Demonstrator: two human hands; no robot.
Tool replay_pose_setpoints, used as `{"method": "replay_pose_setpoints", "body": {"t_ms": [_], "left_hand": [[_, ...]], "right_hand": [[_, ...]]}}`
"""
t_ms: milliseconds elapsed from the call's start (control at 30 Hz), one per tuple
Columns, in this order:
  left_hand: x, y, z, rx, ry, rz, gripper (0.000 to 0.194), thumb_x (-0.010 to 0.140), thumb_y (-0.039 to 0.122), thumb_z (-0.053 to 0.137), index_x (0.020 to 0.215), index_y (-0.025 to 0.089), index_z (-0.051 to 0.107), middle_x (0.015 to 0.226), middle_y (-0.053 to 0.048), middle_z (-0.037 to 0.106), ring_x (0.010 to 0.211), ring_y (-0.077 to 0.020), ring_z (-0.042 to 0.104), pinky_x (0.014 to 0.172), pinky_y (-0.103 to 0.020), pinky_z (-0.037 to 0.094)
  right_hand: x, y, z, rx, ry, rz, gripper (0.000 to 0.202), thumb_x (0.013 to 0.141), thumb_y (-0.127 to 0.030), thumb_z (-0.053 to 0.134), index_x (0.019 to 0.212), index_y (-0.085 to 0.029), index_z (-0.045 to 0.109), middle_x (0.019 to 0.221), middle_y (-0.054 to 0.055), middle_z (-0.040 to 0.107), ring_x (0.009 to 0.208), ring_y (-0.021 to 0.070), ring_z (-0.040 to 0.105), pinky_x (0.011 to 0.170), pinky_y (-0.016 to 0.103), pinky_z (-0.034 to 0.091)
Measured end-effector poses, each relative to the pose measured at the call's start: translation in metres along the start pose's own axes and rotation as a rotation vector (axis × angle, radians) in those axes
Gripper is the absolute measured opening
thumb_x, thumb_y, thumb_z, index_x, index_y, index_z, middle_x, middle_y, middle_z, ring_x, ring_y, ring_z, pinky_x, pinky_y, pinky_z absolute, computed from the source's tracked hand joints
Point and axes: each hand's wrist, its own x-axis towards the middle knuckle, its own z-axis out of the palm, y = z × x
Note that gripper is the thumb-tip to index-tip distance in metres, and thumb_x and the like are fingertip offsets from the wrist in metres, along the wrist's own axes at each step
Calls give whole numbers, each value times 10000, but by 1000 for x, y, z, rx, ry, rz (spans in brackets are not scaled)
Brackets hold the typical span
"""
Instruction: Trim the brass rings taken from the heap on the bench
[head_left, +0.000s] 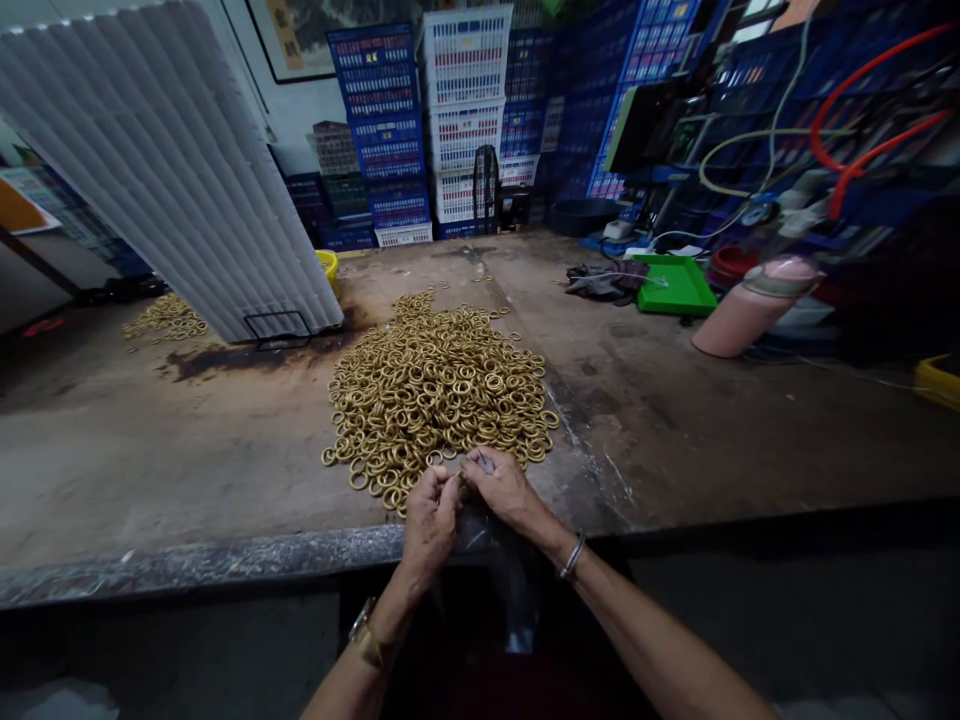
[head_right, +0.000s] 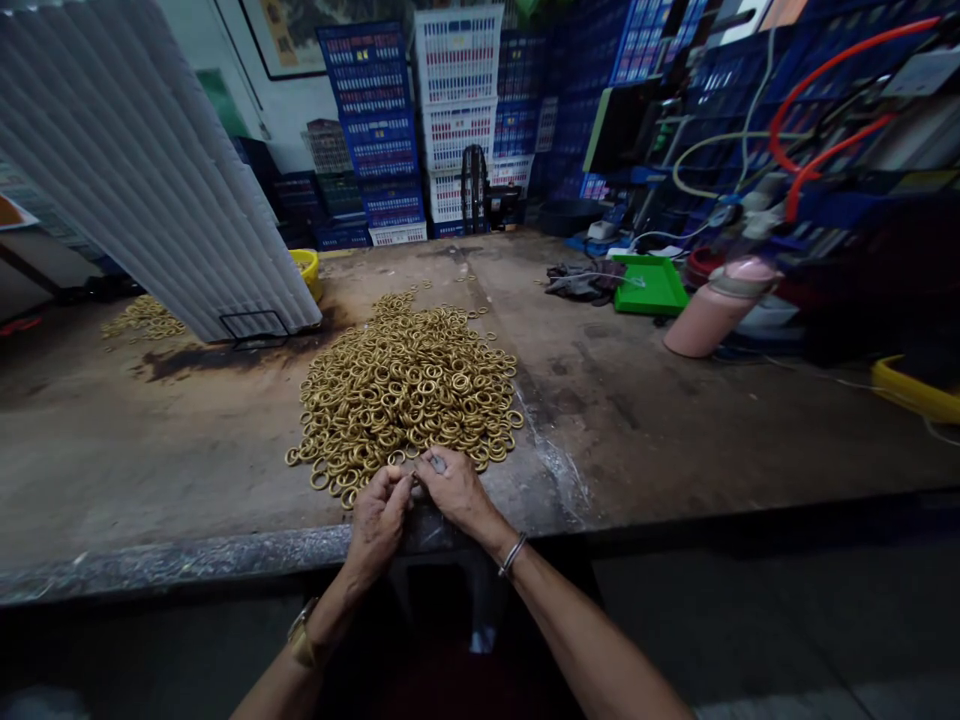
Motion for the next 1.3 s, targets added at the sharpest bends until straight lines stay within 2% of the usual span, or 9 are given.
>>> {"method": "replay_pose_setpoints", "body": {"t_ms": [100, 167, 300, 400, 533, 667, 1000, 1200, 1300], "left_hand": [[0, 2, -2, -228, -156, -261, 254, 771, 430, 496, 702, 187, 462, 489, 67, 442, 349, -49, 288, 351, -164, 220], [-1, 2, -3, -366, -222, -336, 268, 760, 447, 508, 750, 185, 455, 548, 56, 486, 343, -35, 280, 330, -154, 185], [-3, 3, -4, -452, -210, -330, 280, 733, 430, 561, 742, 168, 461, 608, 44, 499, 374, -17, 304, 340, -136, 195], [-3, 1, -3, -409, -165, -312, 297, 729, 447, 561, 705, 170, 456, 519, 73, 427, 353, -16, 268, 336, -136, 185], [-3, -1, -2, -328, -133, -288, 318, 734, 477, 539, 694, 175, 448, 483, 82, 390, 345, -20, 261, 337, -140, 186], [-3, -1, -1, -279, -132, -269, 319, 742, 482, 523, 702, 177, 439, 470, 86, 378, 340, -19, 256, 341, -139, 184], [-6, -1, -4, -226, -130, -274, 326, 765, 476, 492, 657, 175, 434, 444, 88, 351, 336, -27, 252, 338, -146, 192], [-16, 9, -11, -362, -188, -297, 266, 776, 432, 513, 732, 173, 470, 566, 56, 469, 376, -26, 317, 348, -145, 244], [-16, 5, -12, -476, -162, -325, 271, 761, 427, 537, 727, 169, 461, 672, 18, 547, 419, -33, 382, 355, -148, 273]], "right_hand": [[1, 2, 2, 55, -2, 16, 182, 726, -290, 477, 624, -155, 543, 531, -44, 485, 499, 75, 402, 491, 181, 320], [2, 3, 2, 122, -35, 34, 180, 734, -289, 463, 632, -159, 534, 529, -41, 506, 488, 77, 419, 491, 183, 330], [2, 6, -1, 76, -18, 21, 177, 748, -273, 442, 633, -169, 526, 522, -34, 515, 477, 84, 436, 488, 186, 329], [-3, 6, -6, -191, -1, -130, 152, 750, -229, 444, 665, -175, 558, 576, -13, 550, 530, 97, 461, 528, 194, 321], [-14, 7, -10, -488, -123, -283, 130, 726, -155, 447, 716, -186, 573, 657, 10, 597, 596, 115, 496, 557, 209, 290], [-17, 6, -9, -661, -158, -268, 152, 706, -137, 450, 770, -193, 577, 693, 18, 618, 622, 129, 513, 551, 227, 251], [-16, 0, -5, -811, -195, -160, 199, 715, -134, 430, 849, -191, 565, 788, 39, 637, 673, 141, 541, 566, 238, 244], [-3, -1, -9, -860, -94, -88, 211, 745, -153, 421, 909, -203, 545, 800, 36, 650, 719, 153, 577, 578, 237, 273], [5, -6, -8, -842, 7, -90, 209, 751, -158, 432, 936, -200, 520, 846, 35, 647, 771, 149, 581, 612, 228, 296]]}}
